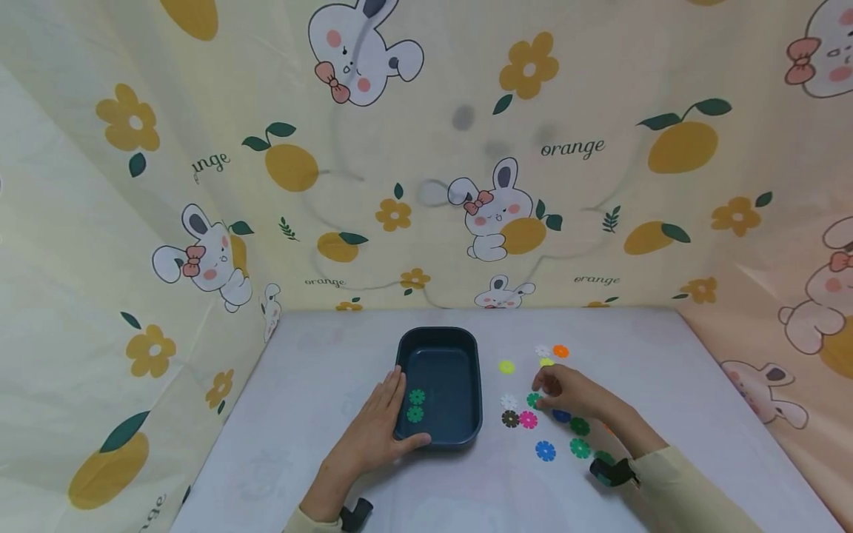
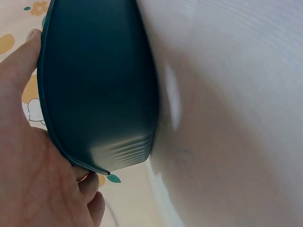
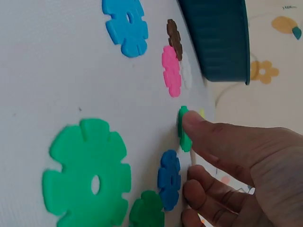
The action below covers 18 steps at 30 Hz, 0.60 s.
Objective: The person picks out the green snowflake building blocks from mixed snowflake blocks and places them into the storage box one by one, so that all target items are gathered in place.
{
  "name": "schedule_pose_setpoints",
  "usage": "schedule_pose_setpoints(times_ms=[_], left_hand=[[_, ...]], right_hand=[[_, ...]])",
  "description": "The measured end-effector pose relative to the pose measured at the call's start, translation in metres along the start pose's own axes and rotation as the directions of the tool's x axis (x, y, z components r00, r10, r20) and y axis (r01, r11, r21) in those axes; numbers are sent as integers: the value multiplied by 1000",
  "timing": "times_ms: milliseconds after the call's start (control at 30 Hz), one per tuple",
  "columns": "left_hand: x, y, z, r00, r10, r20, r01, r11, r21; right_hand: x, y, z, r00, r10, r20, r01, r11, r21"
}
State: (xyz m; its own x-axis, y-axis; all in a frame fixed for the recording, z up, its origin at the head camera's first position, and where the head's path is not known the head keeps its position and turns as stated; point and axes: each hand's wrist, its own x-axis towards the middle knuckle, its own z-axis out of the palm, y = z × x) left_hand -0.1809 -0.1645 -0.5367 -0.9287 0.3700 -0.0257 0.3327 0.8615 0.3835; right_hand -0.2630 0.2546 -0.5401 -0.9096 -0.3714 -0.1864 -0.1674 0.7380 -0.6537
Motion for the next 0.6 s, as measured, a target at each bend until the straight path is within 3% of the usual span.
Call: schedule_pose_setpoints(times_ms=[300, 600], left_hand=[[0, 0, -1, 1000, 0, -4, 0, 1000, -1], [1, 0, -1, 1000, -1, -2, 1, 1000, -10]], right_hand=[[3, -3, 1, 1000, -23, -6, 23, 1000, -12], [7, -18, -8, 992, -126, 6, 126, 992, 8]])
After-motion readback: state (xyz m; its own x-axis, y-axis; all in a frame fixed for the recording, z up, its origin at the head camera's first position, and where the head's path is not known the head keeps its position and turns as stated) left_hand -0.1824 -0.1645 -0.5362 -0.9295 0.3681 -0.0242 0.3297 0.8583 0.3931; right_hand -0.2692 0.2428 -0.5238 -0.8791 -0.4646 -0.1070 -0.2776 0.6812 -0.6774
